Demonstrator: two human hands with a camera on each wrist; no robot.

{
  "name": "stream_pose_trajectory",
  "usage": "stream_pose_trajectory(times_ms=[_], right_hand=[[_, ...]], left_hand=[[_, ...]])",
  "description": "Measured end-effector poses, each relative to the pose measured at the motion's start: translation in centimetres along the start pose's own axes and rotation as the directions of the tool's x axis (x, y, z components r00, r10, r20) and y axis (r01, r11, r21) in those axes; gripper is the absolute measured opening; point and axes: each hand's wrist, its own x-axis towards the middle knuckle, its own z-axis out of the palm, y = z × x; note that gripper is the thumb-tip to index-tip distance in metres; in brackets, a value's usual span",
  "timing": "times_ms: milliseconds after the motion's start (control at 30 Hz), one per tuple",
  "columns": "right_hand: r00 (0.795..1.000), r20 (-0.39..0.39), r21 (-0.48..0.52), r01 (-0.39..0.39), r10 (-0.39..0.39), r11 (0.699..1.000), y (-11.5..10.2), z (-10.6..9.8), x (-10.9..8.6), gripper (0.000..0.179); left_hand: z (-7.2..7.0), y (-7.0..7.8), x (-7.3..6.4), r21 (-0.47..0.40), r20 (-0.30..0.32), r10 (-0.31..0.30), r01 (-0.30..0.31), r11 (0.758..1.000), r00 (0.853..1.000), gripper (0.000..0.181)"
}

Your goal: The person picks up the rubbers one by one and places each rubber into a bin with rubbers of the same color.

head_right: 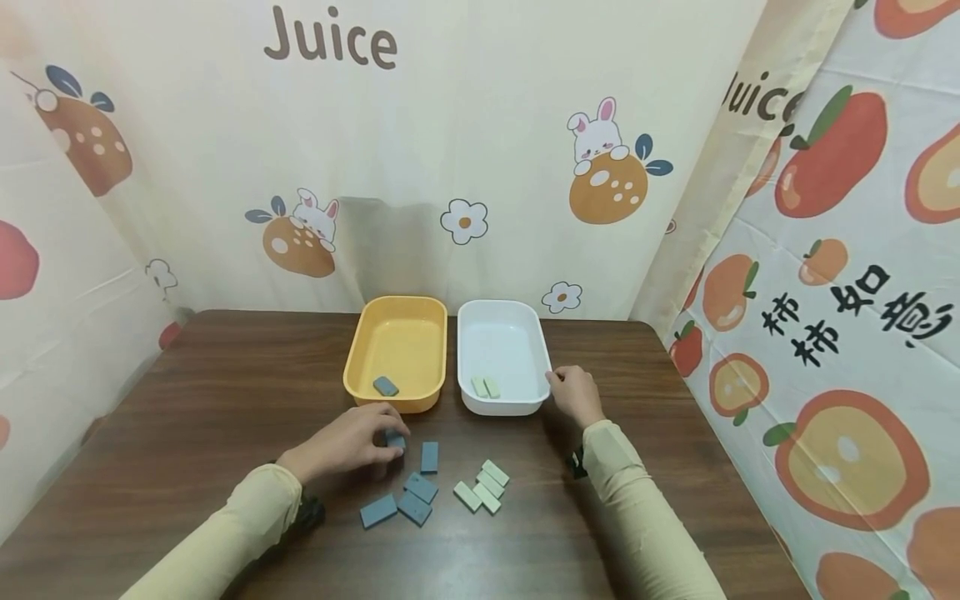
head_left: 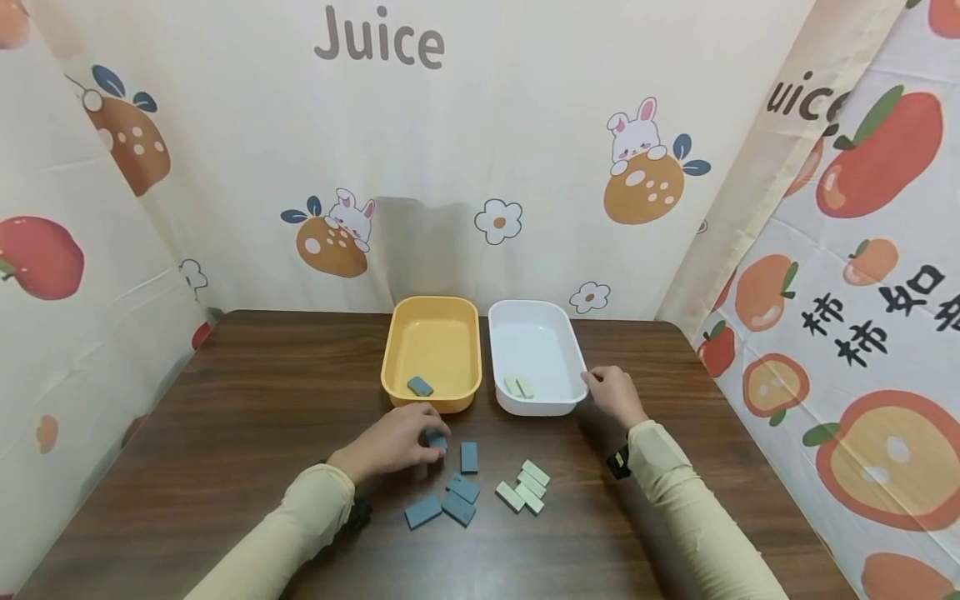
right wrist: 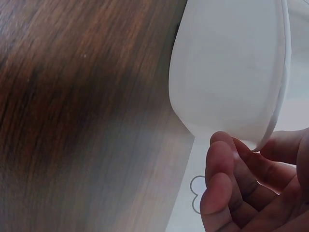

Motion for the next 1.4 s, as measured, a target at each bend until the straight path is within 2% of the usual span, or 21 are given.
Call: stream_pose_trajectory(times_ms=[467, 867, 1233, 1400], right_hand=[[1.000, 0.004, -0.002, -0.013, 0.013, 1.000, 0.0, 0.1, 0.0, 0.036], [1.000, 0.006, 0.005, -0.017, 0.017, 1.000, -0.1, 0.0, 0.1, 0.036], [1.000, 0.006, 0.005, -0.008, 0.008, 1.000, -0.1, 0.0, -0.1, 0.034], [1.000, 0.004, 0.006, -0.012, 0.012, 1.000, 0.0, 0.1, 0.0, 0.034]], left_hand=[[-0.2, 0.2, 0.1, -0.058, -0.087, -0.031, 0.026, 0.998, 0.996, 0.027], [-0.4, -0.1, 0.3, -0.058, -0.186, -0.042, 0.032, 0.998, 0.982, 0.029], [-1.2, 0.0, 0.3, -0.095, -0.222, -0.041, 0.020, 0.995, 0.974, 0.028], [-1.5, 0.0, 0.4, -0.086, -0.246, -0.041, 0.020, 0.996, 0.969, 0.027]])
